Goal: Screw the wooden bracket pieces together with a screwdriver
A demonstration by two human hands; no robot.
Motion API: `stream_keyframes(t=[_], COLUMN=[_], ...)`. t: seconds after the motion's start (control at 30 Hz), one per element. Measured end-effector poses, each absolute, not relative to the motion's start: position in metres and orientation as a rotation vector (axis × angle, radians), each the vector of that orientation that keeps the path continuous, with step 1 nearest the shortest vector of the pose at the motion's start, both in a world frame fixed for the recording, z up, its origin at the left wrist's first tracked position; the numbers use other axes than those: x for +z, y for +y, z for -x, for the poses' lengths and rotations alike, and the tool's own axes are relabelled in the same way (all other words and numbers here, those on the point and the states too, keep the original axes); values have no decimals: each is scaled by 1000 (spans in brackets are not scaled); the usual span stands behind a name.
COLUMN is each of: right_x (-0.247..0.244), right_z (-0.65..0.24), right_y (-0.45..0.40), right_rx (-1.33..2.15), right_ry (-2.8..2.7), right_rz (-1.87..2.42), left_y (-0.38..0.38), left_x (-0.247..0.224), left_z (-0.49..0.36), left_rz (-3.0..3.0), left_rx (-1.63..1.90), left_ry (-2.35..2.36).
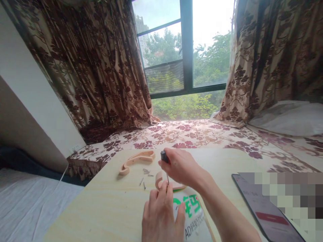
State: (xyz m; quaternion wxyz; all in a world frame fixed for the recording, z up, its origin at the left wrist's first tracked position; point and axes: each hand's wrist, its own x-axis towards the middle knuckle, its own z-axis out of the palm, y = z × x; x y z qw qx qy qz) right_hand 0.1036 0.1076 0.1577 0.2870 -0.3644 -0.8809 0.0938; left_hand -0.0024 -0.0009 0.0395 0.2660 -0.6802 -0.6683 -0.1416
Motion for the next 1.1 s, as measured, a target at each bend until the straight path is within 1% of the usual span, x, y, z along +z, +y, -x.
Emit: stream_keyframes(t=[0.1,0.23,0.33,0.5,0.73,0.97,1.1], right_x=[156,154,154,157,159,162,157], right_z=[-105,-111,-112,-109,-114,-119,-111], right_y=[115,127,127,113,115,113,115], right_rx=[341,545,615,579,481,596,470], right_ry=[-2317,-2286,-2293,-2329,-2344,-2360,-2348], right_rz=[987,887,794,693,872,748,838], left_y=[-2,-2,-1,0,-7,-4,-5], left_x=[46,60,58,45,61,66,63], left_z=[3,-4,-6,-12,-28,-30,-28], left_rz=[1919,1966,1947,1764,1721,1735,1743], left_rx=[-339,-298,-300,-373,-363,-335,-372], left_ry=[-1892,-2037,-1996,-1808,-2019,-2126,-2111])
